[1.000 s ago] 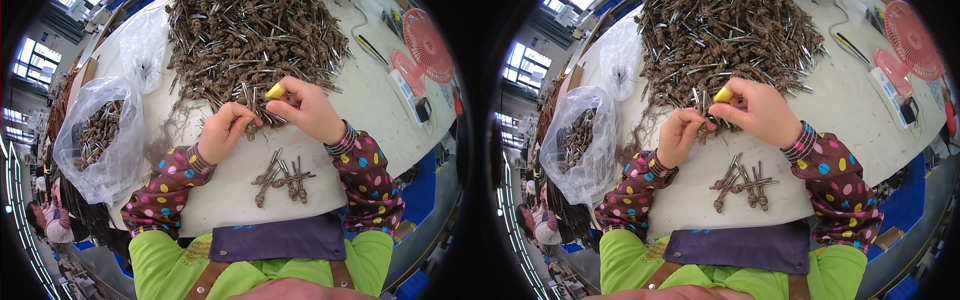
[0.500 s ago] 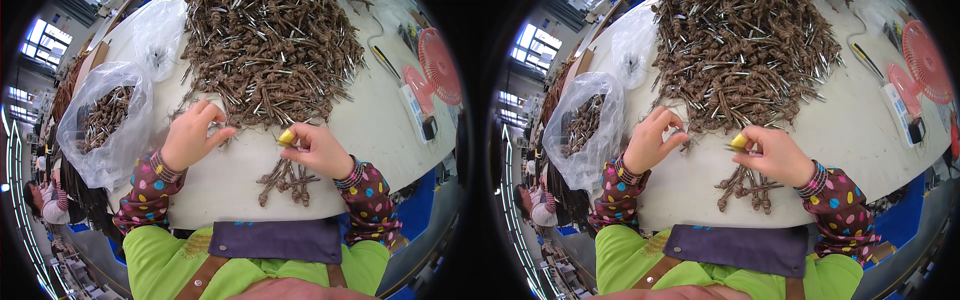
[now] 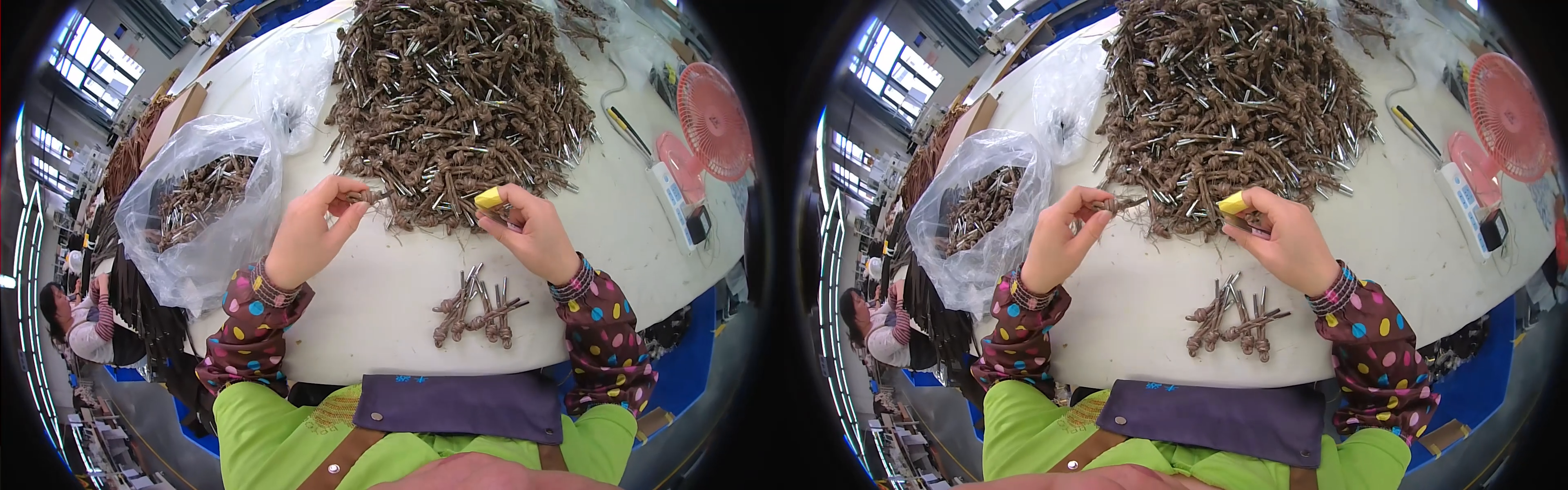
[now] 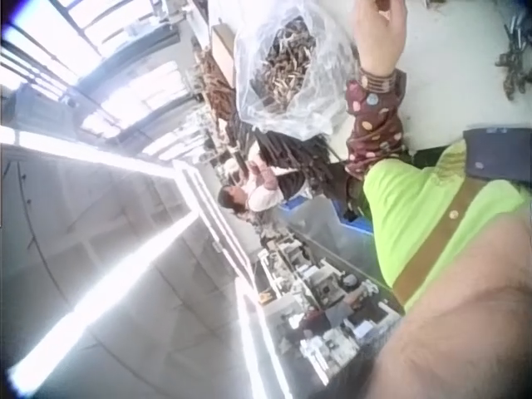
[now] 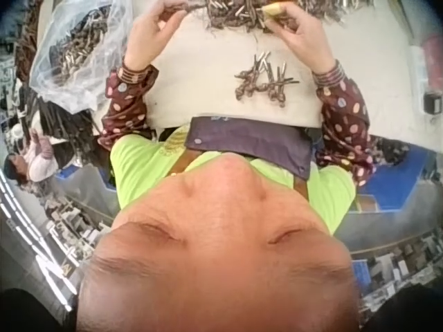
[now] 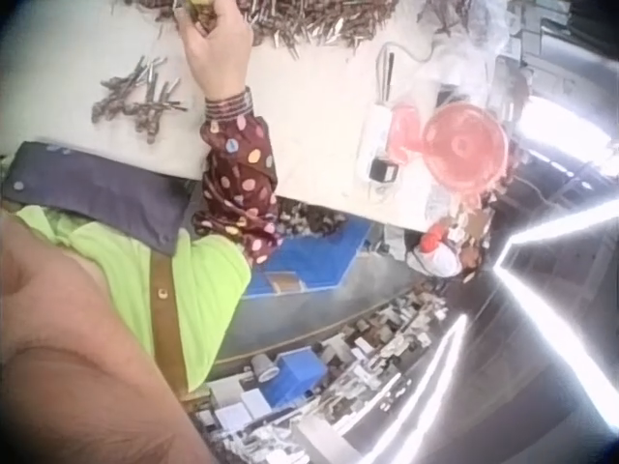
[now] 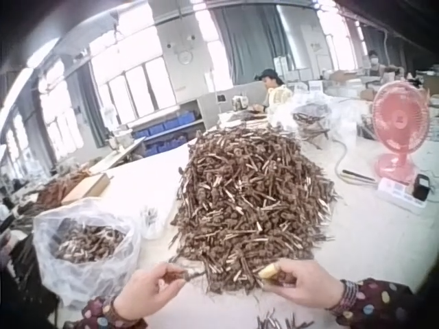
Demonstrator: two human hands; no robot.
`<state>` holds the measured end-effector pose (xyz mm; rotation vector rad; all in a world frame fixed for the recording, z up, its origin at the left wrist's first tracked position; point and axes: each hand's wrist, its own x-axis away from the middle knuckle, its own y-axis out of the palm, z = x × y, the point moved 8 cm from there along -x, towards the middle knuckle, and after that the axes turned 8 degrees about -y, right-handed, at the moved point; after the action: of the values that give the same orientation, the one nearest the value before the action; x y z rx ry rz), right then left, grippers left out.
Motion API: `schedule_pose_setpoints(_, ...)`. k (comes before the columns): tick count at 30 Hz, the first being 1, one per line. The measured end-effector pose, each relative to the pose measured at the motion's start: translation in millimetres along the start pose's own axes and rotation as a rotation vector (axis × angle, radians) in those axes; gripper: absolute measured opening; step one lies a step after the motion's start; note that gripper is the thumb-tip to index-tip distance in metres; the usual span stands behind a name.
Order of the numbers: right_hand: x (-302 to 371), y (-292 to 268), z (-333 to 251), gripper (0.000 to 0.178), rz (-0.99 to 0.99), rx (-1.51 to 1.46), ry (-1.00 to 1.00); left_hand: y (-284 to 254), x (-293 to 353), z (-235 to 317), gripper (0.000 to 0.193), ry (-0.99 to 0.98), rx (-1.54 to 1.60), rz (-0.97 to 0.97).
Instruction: The person is assembling small mechanical or industrial components by sliding metal pins through fibrous or leather-like loops.
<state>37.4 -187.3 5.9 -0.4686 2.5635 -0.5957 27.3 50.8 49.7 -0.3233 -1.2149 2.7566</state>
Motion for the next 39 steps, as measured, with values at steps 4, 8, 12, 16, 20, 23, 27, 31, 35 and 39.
schedule_pose_setpoints(4,-22,-2,-26,0.036,0.039,-0.266,-0.02,5,-19,26,0.022,0.064,0.422,-0.136)
schedule_pose_setpoints(8,-36,-9,-26,0.028,0.215,-0.415,-0.107,38,-39,40,0.031,0.155,0.65,-0.28)
schedule_pose_setpoints(12,-20,-23,-15,0.02,0.33,-0.155,-0.116,78,-42,40,0.053,0.015,0.951,-0.409)
schedule_pose_setpoints(16,-15,-24,-20,0.024,0.312,0.018,-0.105,112,-34,23,0.05,-0.317,1.284,-0.657)
schedule_pose_setpoints(20,-11,-18,-27,0.026,0.336,0.097,-0.181,117,-33,20,0.039,-0.284,1.126,-0.6)
schedule_pose_setpoints(23,-12,-12,-20,0.024,0.343,0.059,-0.167,117,-37,4,0.035,-0.246,0.987,-0.542)
schedule_pose_setpoints(27,-14,-16,-3,0.021,0.384,-0.216,-0.014,105,-38,8,0.031,-0.242,1.003,-0.486)
schedule_pose_setpoints(31,-16,-13,21,0.02,0.386,-0.424,0.018,89,-37,18,0.027,-0.058,0.502,-0.527)
schedule_pose_setpoints(35,-18,-24,26,0.02,0.484,-0.462,-0.044,64,-35,27,0.016,0.179,-0.214,-0.293)
schedule_pose_setpoints(39,-16,-24,23,0.019,0.447,-0.336,-0.046,22,-44,34,0.022,0.238,0.002,0.182)
